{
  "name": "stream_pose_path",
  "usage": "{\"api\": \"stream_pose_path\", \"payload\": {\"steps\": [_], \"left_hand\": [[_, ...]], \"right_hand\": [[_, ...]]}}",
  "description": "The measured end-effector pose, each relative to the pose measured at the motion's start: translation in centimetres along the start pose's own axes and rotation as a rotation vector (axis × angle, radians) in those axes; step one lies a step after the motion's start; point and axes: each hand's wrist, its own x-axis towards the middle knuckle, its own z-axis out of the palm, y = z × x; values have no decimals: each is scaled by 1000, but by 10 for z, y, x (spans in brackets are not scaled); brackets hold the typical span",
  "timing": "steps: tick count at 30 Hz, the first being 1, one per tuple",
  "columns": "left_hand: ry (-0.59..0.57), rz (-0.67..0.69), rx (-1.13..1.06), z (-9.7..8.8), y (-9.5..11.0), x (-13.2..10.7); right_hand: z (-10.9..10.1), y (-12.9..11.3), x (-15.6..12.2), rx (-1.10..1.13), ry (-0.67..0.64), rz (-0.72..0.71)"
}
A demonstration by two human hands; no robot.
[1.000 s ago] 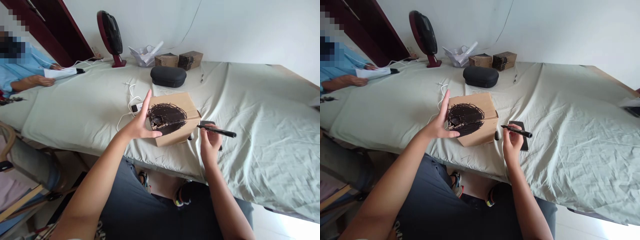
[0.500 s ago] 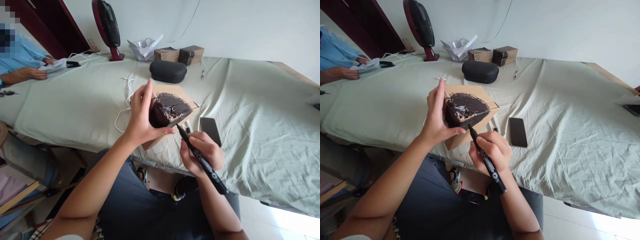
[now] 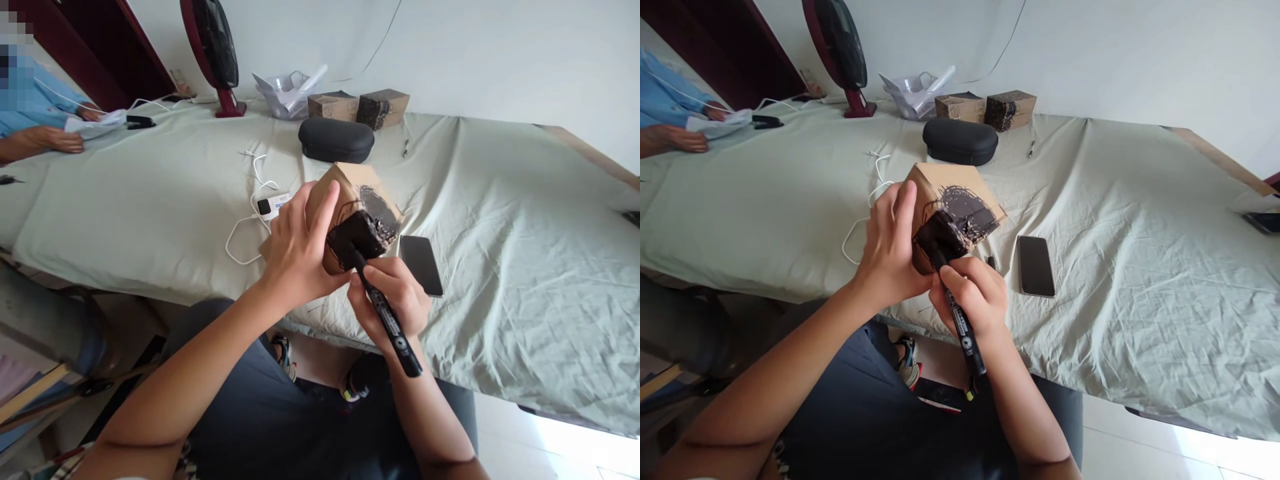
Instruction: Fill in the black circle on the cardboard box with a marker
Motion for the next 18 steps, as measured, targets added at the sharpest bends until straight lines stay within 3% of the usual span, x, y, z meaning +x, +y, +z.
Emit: {"api": "stream_pose_path", "payload": {"steps": [3,7,13,18], "left_hand": [[-54,50,125,-9,-1,0],[-120,122,237,-24,-2,4],[-221,177,251,-28,5,7],[-227,207,226,-26,2,6]], "right_hand": [[-6,1,4,-62,80,88],[-16,11,11,103,191,193],[-21,23,16,297,136,296],[-23,25,15,254,179,445]]}}
